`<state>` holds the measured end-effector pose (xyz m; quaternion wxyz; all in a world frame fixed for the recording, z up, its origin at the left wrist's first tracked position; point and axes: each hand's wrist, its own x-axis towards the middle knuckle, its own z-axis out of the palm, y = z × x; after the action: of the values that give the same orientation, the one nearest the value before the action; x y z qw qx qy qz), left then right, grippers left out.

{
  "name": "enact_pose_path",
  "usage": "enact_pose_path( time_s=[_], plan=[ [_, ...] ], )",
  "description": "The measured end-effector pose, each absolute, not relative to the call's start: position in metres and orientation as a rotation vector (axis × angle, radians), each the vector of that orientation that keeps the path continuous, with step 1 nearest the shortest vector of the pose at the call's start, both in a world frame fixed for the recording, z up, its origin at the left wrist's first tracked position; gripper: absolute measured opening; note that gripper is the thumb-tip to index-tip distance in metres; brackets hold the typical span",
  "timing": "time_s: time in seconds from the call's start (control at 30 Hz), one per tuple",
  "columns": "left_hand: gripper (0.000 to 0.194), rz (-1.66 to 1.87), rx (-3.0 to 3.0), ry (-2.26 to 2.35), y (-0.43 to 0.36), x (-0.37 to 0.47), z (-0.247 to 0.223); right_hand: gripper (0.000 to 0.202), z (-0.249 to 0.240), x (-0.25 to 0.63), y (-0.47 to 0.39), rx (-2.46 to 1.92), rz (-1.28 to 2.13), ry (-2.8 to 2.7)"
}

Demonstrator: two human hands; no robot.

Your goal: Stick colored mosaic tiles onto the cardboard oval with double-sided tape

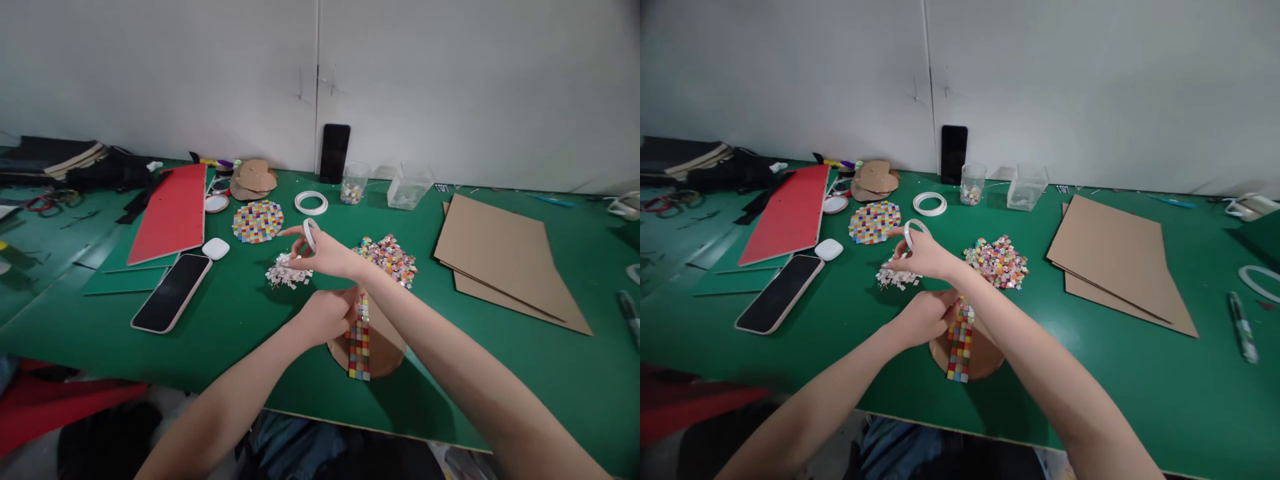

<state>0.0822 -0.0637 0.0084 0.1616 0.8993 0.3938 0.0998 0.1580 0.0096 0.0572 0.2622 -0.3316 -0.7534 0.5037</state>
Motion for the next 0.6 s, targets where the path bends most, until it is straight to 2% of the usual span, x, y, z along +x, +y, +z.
enact_pose_path(
  time_s=[0.17, 0.3, 0.53, 0.6],
  plan=[
    [0.036, 0.203, 2.575, 1.126, -0.062, 0.081, 0.009, 0.023, 0.062, 0.164, 0.011, -0.978, 1.502, -1.825],
    [0.037, 0.175, 2.572, 1.115, -0.062, 0.081, 0.009, 0.012, 0.057, 0.158, 0.015, -1.036, 1.524, -1.714],
    [0.028, 0.394, 2.33, 1.398, -0.057, 0.077, 0.003, 0.009, 0.086, 0.187, -0.005, -1.04, 1.431, -1.977],
    [0.027, 0.464, 2.208, 1.52, -0.052, 0.074, 0.002, 0.017, 0.097, 0.203, -0.02, -1.019, 1.367, -2.092]
  ],
)
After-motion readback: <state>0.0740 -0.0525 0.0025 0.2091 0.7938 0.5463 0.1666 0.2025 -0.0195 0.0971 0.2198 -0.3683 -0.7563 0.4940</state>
